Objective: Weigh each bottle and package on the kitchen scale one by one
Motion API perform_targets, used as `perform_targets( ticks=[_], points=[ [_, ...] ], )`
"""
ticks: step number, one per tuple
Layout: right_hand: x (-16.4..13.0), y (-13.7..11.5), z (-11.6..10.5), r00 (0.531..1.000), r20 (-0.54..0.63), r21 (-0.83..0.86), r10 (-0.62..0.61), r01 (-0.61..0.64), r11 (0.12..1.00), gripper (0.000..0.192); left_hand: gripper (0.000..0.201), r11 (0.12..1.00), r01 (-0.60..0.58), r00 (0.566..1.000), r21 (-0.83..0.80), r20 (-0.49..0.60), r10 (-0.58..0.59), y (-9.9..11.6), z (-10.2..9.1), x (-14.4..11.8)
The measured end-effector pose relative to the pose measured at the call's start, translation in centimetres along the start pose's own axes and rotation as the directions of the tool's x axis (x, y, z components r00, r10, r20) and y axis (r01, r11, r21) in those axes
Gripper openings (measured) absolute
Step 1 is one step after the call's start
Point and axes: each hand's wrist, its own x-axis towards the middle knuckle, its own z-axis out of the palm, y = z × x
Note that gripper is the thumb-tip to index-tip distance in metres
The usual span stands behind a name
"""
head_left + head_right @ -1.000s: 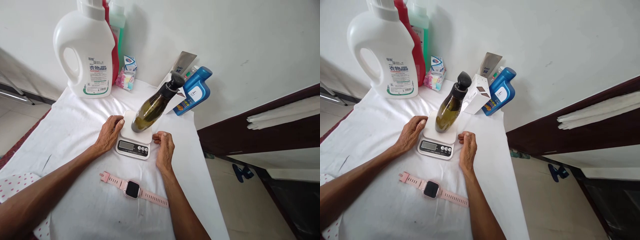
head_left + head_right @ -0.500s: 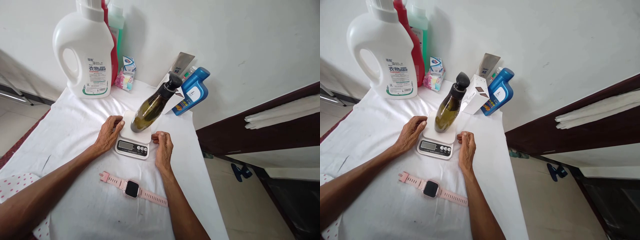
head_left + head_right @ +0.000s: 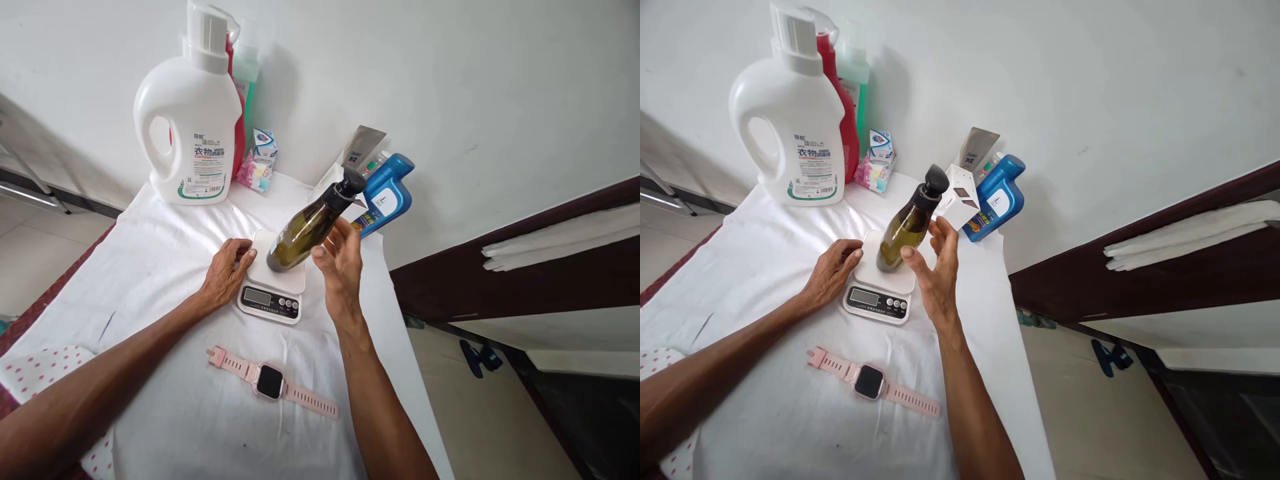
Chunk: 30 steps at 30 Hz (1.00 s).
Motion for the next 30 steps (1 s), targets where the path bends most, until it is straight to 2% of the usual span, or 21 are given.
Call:
perform_targets(
  ticks=[2, 5, 8, 15, 20, 25, 30],
  points=[
    [1.0, 0.0, 1.0, 0.999, 0.04, 0.019, 0.016, -0.017, 1.0, 0.058, 0.046, 1.0, -0.01, 1.0, -0.009, -0.003, 0.01, -0.2, 0.1, 0.0],
    [1.7, 0.4, 2.0, 0.999, 0.038, 0.014, 0.025, -0.025, 1.0, 0.045, 0.042, 0.999, -0.032, 0.999, -0.023, -0.007, 0.032, -0.4, 0.2, 0.0],
    [2.2, 0.2, 2.4, 1.0, 0.023, 0.021, 0.01, -0.011, 1.0, 0.046, 0.042, 0.999, -0.034, 0.999, -0.031, -0.01, 0.033, -0.6, 0.3, 0.0],
    [3.7, -1.7, 3.2, 1.0, -0.004, -0.02, -0.019, 0.019, 1.0, 0.042, 0.04, 0.999, -0.038, 0.999, -0.022, -0.019, 0.038, -0.7, 0.4, 0.0],
    [3.9, -1.4, 3.5, 0.998, -0.045, -0.021, -0.047, 0.046, 0.999, 0.034, 0.039, 0.999, -0.047, 0.999, -0.019, -0.018, 0.046, -0.6, 0.3, 0.0],
    [3.6, -1.0, 2.2, 0.987, -0.16, 0.066, -0.028, 0.039, 0.997, 0.03, 0.038, 0.999, -0.036, 0.999, -0.017, -0.023, 0.035, -0.7, 0.3, 0.0],
    [2.3, -1.2, -1.5, 0.94, -0.341, 0.04, -0.009, 0.024, 0.999, 0.025, 0.037, 0.998, -0.049, 0.998, -0.027, -0.029, 0.048, -0.8, 0.4, 0.0]
  ],
)
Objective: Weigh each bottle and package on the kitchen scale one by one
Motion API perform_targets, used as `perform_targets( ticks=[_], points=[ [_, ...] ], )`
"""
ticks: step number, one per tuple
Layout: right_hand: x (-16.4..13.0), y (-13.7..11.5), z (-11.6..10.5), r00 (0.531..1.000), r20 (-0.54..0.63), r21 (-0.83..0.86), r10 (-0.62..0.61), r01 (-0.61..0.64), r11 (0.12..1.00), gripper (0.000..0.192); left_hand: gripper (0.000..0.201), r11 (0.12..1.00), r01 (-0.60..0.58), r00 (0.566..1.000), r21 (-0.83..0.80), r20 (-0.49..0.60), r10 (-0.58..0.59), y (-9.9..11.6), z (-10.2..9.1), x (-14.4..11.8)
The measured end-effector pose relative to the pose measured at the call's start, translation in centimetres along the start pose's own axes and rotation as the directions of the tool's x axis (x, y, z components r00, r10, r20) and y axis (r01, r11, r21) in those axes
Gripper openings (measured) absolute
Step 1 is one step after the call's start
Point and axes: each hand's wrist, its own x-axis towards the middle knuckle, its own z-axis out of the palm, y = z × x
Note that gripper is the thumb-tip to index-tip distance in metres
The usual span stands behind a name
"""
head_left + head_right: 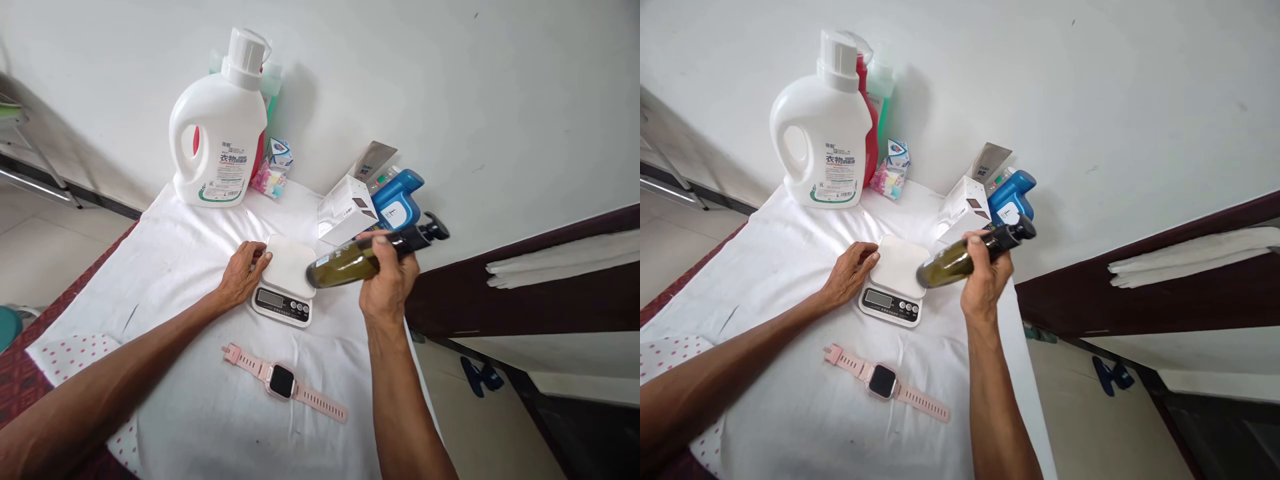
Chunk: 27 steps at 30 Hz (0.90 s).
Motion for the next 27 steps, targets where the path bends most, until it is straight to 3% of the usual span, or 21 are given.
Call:
perform_targets(
  ticks=[7, 13, 19, 27],
  points=[
    [0.4, 0.3, -6.4, 0.984, -0.178, -0.089, 0.002, -0.018, 0.996, 0.022, 0.038, 1.0, 0.014, 1.0, 0.0, 0.016, -0.014, 0.3, -0.2, 0.1],
    [0.7, 1.5, -8.8, 0.97, -0.243, -0.109, -0.005, -0.023, 0.994, 0.026, 0.04, 0.999, 0.009, 1.0, 0.033, 0.011, -0.009, 0.6, -0.3, 0.2],
    [2.8, 5.0, -9.1, 0.952, -0.305, -0.215, -0.03, -0.038, 0.976, 0.03, 0.042, 0.999, 0.016, 1.0, 0.044, 0.015, -0.017, 0.7, -0.3, 0.2],
    [7.2, 8.7, -6.0, 0.963, -0.219, -0.368, -0.156, 0.066, 0.928, 0.038, 0.041, 0.999, 0.041, 0.999, 0.024, 0.025, -0.042, 0.9, -0.3, 0.2]
  ],
)
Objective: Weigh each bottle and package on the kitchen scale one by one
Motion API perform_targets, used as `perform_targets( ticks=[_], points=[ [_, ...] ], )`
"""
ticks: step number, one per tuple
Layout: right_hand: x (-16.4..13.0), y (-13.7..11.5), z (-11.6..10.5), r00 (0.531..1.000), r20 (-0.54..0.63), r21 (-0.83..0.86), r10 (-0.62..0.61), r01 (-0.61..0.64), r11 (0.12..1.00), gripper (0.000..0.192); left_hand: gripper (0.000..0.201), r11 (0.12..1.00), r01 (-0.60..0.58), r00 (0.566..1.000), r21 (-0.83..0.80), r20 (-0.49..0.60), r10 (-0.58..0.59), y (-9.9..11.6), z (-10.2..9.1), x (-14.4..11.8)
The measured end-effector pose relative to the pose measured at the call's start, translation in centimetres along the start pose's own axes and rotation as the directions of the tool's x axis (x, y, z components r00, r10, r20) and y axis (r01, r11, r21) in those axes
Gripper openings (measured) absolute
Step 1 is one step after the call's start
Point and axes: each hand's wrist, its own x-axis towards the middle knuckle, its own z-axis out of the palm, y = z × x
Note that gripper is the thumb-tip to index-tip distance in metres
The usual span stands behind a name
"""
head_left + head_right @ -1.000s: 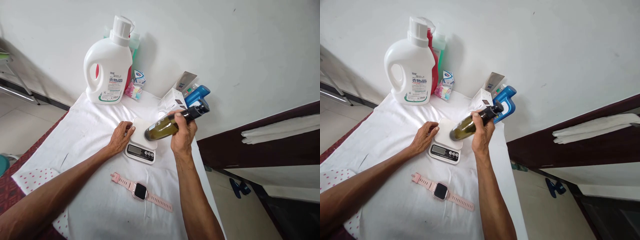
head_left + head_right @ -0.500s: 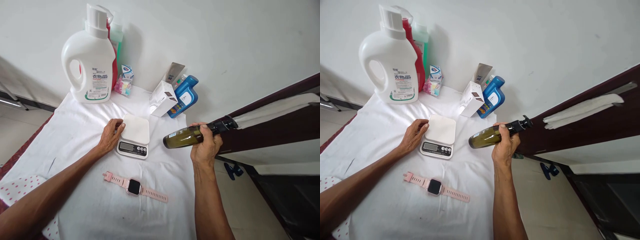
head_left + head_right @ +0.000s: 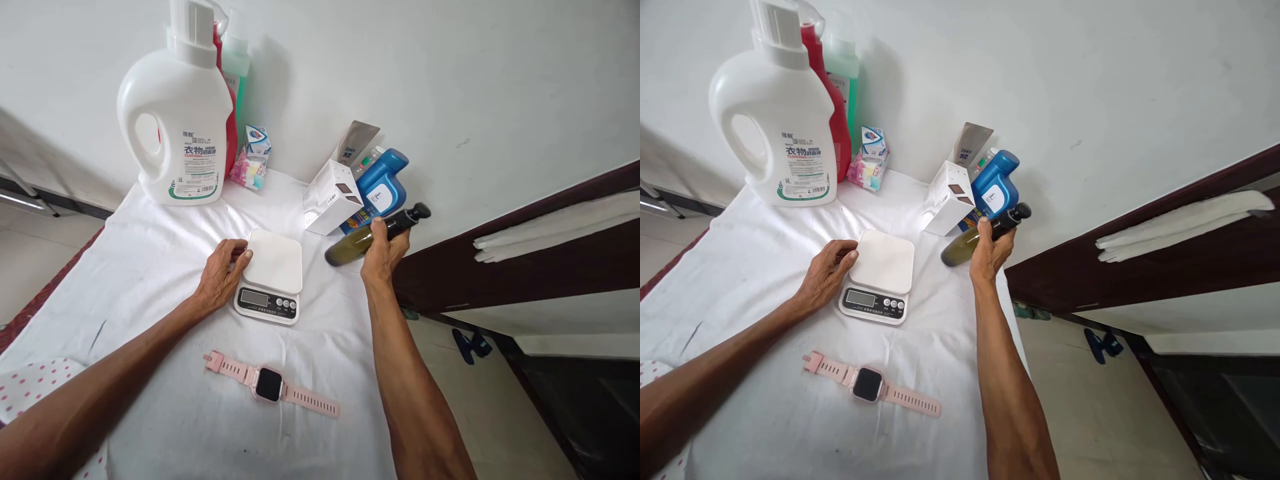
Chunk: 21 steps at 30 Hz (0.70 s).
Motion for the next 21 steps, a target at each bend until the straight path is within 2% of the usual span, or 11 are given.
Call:
perform_targets(
  ticks=[3, 6, 9, 13, 16, 18, 19, 21],
  points=[
    [1.5, 1.1, 1.9, 0.999, 0.018, -0.068, -0.045, 0.046, 0.997, 0.04, 0.041, 1.0, 0.005, 1.0, -0.006, 0.001, -0.005, 0.0, 0.0, 0.0],
    [2.9, 2.6, 3.3, 0.999, -0.025, -0.142, -0.042, 0.038, 0.989, 0.039, 0.042, 1.0, 0.005, 1.0, -0.016, 0.001, -0.005, 0.0, 0.0, 0.0],
    [4.0, 3.7, 4.1, 0.997, -0.053, -0.187, -0.048, 0.037, 0.982, 0.038, 0.041, 1.0, 0.003, 1.0, -0.022, 0.005, -0.003, 0.0, 0.0, 0.0],
    [4.5, 4.0, 4.5, 0.999, -0.015, -0.169, -0.046, 0.043, 0.985, 0.041, 0.039, 0.999, -0.001, 1.0, -0.034, 0.0, 0.001, -0.3, 0.1, 0.1],
    [3.9, 3.2, 4.2, 1.0, 0.005, -0.121, 0.002, -0.001, 0.993, 0.047, 0.035, 0.998, -0.01, 1.0, -0.056, -0.011, 0.01, -0.5, 0.3, 0.0],
    [3.1, 2.0, 3.7, 0.998, -0.039, -0.112, 0.039, -0.043, 0.993, 0.053, 0.032, 0.997, -0.007, 1.0, -0.077, -0.014, 0.006, -0.6, 0.4, -0.2],
    [2.5, 1.0, 3.3, 0.996, -0.086, -0.125, 0.017, -0.028, 0.992, 0.055, 0.031, 0.996, -0.002, 1.0, -0.088, -0.015, 0.001, -0.6, 0.4, -0.2],
    [1.4, -1.5, 2.6, 0.965, -0.21, -0.177, -0.157, 0.12, 0.977, 0.06, 0.031, 0.994, 0.011, 1.0, -0.105, -0.013, -0.012, -0.6, 0.5, -0.3]
  ],
)
